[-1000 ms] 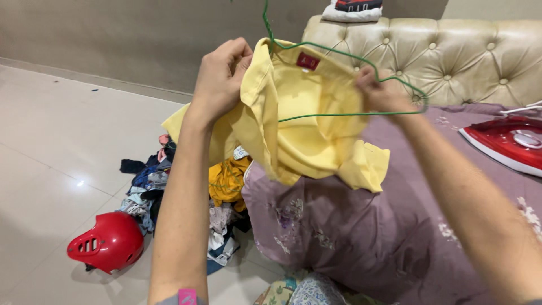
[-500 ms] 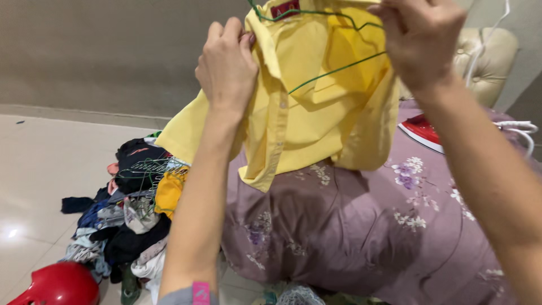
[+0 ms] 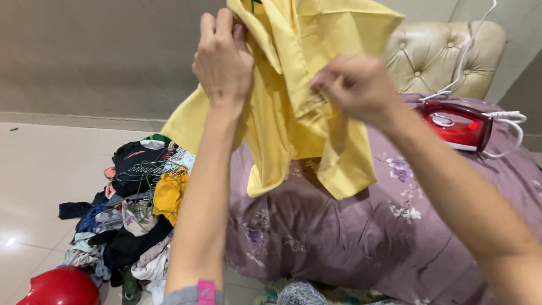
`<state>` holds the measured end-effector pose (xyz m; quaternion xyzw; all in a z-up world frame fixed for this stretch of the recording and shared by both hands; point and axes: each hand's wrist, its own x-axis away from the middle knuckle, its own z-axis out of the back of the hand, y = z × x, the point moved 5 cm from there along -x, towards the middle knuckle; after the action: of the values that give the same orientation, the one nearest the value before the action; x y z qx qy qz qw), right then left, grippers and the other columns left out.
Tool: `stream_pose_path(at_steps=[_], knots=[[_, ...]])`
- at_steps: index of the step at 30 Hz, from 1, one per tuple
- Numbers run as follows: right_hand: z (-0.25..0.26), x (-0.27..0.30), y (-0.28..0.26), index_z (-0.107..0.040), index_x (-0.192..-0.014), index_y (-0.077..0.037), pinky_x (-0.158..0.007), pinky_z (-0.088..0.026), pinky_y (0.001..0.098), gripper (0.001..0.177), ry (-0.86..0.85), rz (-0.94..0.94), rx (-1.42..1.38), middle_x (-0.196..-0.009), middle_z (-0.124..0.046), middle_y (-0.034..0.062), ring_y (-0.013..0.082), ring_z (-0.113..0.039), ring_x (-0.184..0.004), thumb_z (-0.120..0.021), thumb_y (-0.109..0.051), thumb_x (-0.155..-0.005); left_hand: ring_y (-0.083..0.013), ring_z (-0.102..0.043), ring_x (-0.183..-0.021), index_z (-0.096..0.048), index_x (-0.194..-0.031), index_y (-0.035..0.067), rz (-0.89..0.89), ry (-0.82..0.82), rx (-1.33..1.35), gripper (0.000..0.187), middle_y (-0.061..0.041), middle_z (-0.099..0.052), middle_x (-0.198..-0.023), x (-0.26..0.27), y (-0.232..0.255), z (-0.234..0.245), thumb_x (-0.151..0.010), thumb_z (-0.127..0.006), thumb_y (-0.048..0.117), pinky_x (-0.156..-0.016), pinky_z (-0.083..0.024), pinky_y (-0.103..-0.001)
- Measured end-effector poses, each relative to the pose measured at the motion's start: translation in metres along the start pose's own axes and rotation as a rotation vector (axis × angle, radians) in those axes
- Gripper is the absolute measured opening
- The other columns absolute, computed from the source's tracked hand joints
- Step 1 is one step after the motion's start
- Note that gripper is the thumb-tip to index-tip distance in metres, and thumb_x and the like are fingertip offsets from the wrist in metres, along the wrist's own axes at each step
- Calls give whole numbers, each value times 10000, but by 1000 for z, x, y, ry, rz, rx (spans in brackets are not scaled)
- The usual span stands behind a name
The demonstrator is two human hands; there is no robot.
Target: The person irons a yellow short-sleeved shirt on a bed using a red electric iron. They smooth the fabric, iron the sleeves and body, and then place the shirt on a green hanger. Finally, they button the shirt while it is on the hanger.
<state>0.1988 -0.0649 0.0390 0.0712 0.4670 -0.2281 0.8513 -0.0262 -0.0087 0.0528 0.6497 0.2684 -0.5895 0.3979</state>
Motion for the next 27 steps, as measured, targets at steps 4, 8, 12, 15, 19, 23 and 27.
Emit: stream_pose_path(at_steps=[4,8,12,15,19,23,27], knots=[[50,-20,17,-732,-1065,-42,-779,-519,415,144,250,120,530,-989,-731,136,293,-678,-894,-778,-121,-953,-372,-705,-838,-559,-1059,109,-66,18,0,113,-85,-598,-1055,3,-1,8,-1066,-607,212,-637,-547,-494],[50,-13,33,-647,-1015,-5,-778,-495,469,353,345,265,819,-985,-674,183,374,-635,-916,-884,-144,-794,-377,-693,-838,-546,-1053,105,-105,37,26,108,-87,-597,-1088,7,4,18,-1066,-602,196,-641,-540,-495],[58,2,76,-600,-1077,21,-812,-490,487,348,317,135,658,-1025,-664,191,379,-633,-950,-848,-60,-847,-373,-691,-852,-541,-1050,104,-111,29,27,108,-91,-583,-1069,8,-2,28,-1085,-598,189,-653,-541,-494],[62,11,104,-593,-1085,-3,-900,-538,436,190,217,14,467,-1071,-673,151,320,-666,-999,-754,-22,-986,-369,-679,-825,-552,-1037,94,-132,22,34,103,-98,-594,-1055,11,-9,32,-1065,-601,180,-637,-532,-485],[71,12,92,-585,-1060,10,-804,-561,367,213,135,-7,395,-1036,-668,149,276,-696,-914,-788,-37,-1015,-366,-670,-829,-573,-1007,83,-108,7,75,83,-104,-595,-998,21,-22,36,-1049,-598,150,-659,-514,-473],[68,9,45,-627,-974,80,-634,-527,409,443,135,198,656,-886,-623,235,358,-659,-753,-931,-95,-704,-366,-662,-842,-585,-986,67,-59,27,111,82,-111,-606,-985,27,-36,36,-1048,-583,121,-691,-505,-471],[72,17,58,-630,-1075,57,-722,-526,347,254,190,74,383,-953,-652,166,243,-652,-845,-832,-6,-934,-374,-650,-854,-584,-982,45,-54,28,152,88,-125,-608,-973,31,-48,36,-1047,-589,104,-709,-500,-469]])
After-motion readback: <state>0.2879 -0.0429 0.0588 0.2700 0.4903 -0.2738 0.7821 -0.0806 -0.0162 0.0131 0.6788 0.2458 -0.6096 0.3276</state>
